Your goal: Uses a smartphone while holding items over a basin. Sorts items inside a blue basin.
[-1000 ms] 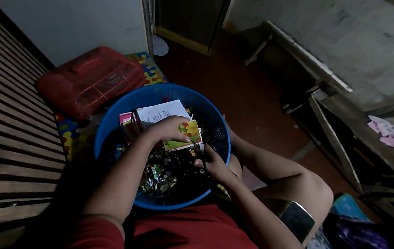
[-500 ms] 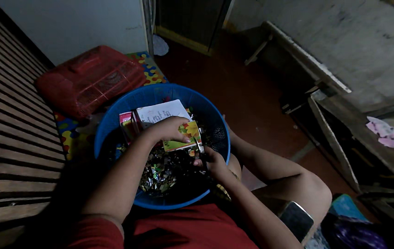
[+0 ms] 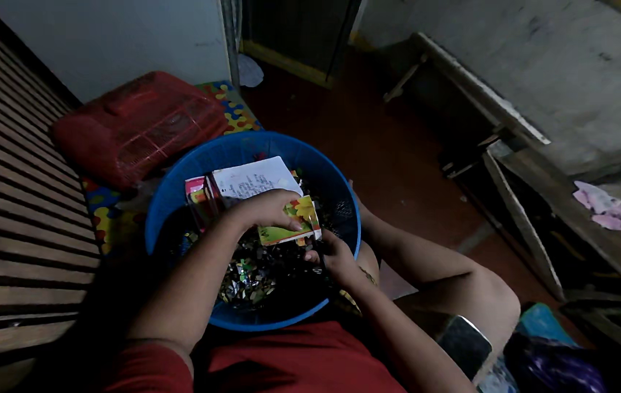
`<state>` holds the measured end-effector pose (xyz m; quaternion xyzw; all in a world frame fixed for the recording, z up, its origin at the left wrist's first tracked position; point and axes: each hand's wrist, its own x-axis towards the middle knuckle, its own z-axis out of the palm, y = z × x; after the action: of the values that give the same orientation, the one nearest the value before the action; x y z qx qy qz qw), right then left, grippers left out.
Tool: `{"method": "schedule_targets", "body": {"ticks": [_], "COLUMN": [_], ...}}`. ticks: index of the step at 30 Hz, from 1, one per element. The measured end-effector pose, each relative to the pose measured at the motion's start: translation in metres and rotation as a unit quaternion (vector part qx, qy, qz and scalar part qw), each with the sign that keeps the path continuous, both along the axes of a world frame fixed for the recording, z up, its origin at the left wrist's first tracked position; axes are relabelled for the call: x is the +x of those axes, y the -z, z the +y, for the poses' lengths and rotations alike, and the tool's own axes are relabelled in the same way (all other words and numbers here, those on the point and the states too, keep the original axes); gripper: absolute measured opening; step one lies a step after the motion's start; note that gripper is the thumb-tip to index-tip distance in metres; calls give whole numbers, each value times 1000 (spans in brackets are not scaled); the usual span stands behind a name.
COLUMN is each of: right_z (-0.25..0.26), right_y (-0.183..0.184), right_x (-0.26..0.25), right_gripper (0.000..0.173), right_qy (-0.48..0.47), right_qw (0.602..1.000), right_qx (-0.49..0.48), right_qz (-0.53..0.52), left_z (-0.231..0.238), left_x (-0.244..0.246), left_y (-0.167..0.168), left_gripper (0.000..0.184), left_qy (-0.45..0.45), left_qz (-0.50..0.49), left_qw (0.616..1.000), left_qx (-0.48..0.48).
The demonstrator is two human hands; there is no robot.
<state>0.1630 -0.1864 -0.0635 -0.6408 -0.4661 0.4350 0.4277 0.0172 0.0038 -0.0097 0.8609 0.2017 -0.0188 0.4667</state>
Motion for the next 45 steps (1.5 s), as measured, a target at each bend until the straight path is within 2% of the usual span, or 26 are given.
{"method": "schedule_targets", "body": {"ticks": [3, 6, 8, 10, 11, 13, 15, 19, 21, 23, 26, 28, 30, 35, 37, 39, 42, 45], "right_z": [0, -1, 0, 1, 2, 2, 1, -1, -2, -1, 1, 1, 1, -2, -2, 0, 3, 3], "right_y": [-2, -2, -2, -1, 0, 2, 4, 0, 0, 0, 0, 2, 3, 1, 0, -1, -3, -1], "right_x": [-1, -1, -1, 0, 0, 0, -1, -3, -4, -3, -2, -3, -3, -5, -5, -4, -3, -2], "right_gripper": [45, 42, 54, 79, 85, 87, 80, 50, 46, 53, 80, 85, 79, 52, 47, 55, 81, 78], "right_qy": [8, 7, 2, -1, 2, 8, 12, 30, 32, 26, 7, 12, 17, 37, 39, 32, 20, 32], "right_qw": [1000, 1000, 1000, 1000, 1000, 1000, 1000, 999, 999, 999, 1000, 1000, 999, 999, 999, 999, 1000, 999], "right_qx": [-7, 1, 1, -2, 1, 5, 10, 19, 21, 19, 16, 28, 35, 25, 26, 17, 8, 2], "right_qz": [-1, -1, 1, -4, -4, -8, -11, -3, 4, 2, -4, -1, -4, -9, -10, -10, 7, 8], "left_z": [1, 0, -1, -6, -7, -9, -11, -11, -10, -10, -13, -14, -15, -15, -15, -15, -18, -18], "left_x": [0, -1, -1, 1, 2, 3, 3, 3, 2, 3, 5, 7, 7, 8, 8, 8, 9, 11], "left_y": [-3, -4, -3, -1, -1, -3, -5, -6, -5, -4, 1, 2, 0, 0, -1, 0, 1, 2], "left_gripper": [41, 38, 39, 41, 41, 39, 39, 38, 38, 40, 56, 60, 61, 57, 56, 57, 58, 53], "left_qy": [1, 2, 3, 10, 15, 21, 19, 16, 20, 27, 46, 55, 58, 52, 52, 52, 70, 83], "left_qz": [5, -1, 2, 12, 15, 23, 34, 29, 26, 33, 49, 50, 55, 52, 53, 56, 65, 72], "left_qw": [1000, 1000, 999, 999, 999, 999, 999, 999, 999, 999, 998, 997, 997, 997, 997, 997, 995, 994], "left_qx": [-1, -23, -35, -34, -29, -25, -24, -26, -31, -21, -5, 2, 2, -19, -24, -17, -2, 16]}}
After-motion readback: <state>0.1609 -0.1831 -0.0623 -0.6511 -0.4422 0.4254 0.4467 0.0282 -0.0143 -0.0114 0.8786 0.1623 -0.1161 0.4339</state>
